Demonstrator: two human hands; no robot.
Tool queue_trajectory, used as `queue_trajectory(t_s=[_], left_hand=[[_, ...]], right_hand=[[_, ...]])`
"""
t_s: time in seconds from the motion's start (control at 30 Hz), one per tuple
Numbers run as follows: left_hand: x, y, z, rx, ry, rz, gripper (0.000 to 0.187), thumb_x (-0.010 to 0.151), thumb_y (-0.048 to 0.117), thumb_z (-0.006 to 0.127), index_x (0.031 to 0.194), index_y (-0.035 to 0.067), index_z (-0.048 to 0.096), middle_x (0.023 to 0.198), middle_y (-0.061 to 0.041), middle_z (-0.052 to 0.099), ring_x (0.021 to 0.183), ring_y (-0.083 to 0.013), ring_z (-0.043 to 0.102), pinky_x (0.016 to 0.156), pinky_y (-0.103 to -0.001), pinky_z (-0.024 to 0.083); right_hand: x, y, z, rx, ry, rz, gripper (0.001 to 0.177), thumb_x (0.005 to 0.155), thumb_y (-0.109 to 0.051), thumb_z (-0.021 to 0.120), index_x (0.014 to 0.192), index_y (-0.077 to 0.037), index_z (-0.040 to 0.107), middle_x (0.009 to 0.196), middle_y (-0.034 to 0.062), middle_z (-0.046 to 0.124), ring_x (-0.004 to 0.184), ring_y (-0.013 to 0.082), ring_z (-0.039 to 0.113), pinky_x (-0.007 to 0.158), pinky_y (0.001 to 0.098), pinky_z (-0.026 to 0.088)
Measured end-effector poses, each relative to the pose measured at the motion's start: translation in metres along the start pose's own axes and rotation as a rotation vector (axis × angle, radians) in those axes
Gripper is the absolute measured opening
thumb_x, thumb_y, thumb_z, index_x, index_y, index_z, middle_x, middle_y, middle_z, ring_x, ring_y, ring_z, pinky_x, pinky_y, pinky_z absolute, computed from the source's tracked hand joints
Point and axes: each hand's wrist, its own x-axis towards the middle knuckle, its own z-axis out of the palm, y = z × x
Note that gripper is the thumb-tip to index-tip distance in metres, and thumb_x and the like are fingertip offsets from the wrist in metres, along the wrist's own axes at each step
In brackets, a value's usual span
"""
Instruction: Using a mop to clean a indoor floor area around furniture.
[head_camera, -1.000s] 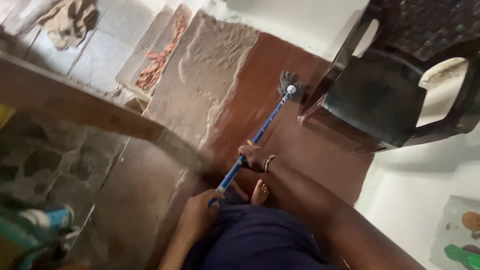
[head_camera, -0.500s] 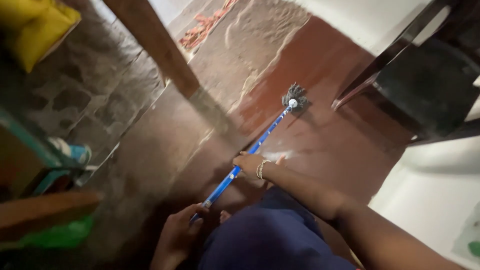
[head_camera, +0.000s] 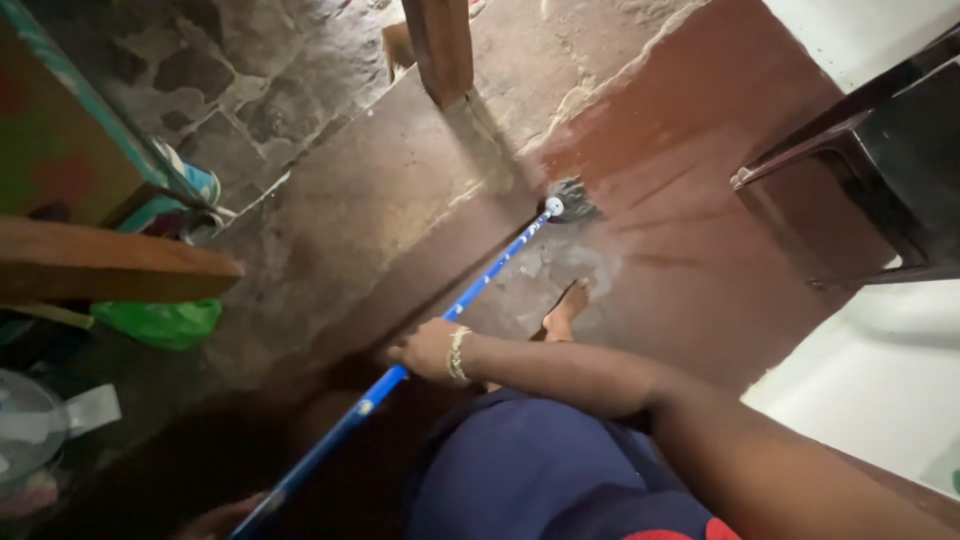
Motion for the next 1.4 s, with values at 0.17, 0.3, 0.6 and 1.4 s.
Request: queue_trajectory(t_s=[0.17, 0.3, 0.6, 1.4], left_hand=[[0.010, 0.100, -0.017, -0.217, 0.315, -0.556, 0.041, 0.092, 0.025, 0.070, 0.128, 0.007, 0.066, 0.128, -0.020, 0.071, 0.119, -0.0316, 0.069, 0.105, -0.052, 0.049], [0.083, 0.239, 0.063, 0.347, 0.841, -0.658, 0.034, 0.092, 0.034, 0.073, 0.116, 0.010, 0.078, 0.108, -0.014, 0.079, 0.100, -0.0260, 0.075, 0.094, -0.042, 0.056], [0.231, 0.387, 0.103, 0.332, 0.788, -0.211, 0.029, 0.088, 0.031, 0.071, 0.099, 0.005, 0.079, 0.081, -0.013, 0.079, 0.074, -0.0192, 0.076, 0.071, -0.034, 0.056], [0.837, 0.544, 0.349, 0.972, 0.154, 0.397, 0.022, 0.088, 0.018, 0.063, 0.103, 0.007, 0.074, 0.098, -0.025, 0.073, 0.096, -0.0445, 0.071, 0.083, -0.055, 0.055]], right_hand=[[0.023, -0.010, 0.003, -0.011, -0.016, -0.104, 0.029, 0.099, -0.034, 0.057, 0.120, -0.014, 0.063, 0.107, 0.0142, 0.072, 0.101, 0.0374, 0.071, 0.084, 0.0512, 0.056], [0.033, 0.063, 0.061, 0.264, 0.233, -0.038, 0.027, 0.086, -0.027, 0.071, 0.109, -0.014, 0.065, 0.109, 0.0140, 0.070, 0.107, 0.0374, 0.065, 0.089, 0.0495, 0.053], [-0.036, 0.200, 0.022, 0.290, 0.575, 0.136, 0.019, 0.086, -0.016, 0.069, 0.103, -0.013, 0.061, 0.105, 0.0115, 0.064, 0.110, 0.0360, 0.059, 0.090, 0.0474, 0.052], [-0.313, 0.389, 0.068, 1.092, 1.478, 0.958, 0.081, 0.089, -0.027, 0.070, 0.155, -0.003, 0.030, 0.157, 0.0249, 0.042, 0.143, 0.0380, 0.046, 0.112, 0.0464, 0.043]])
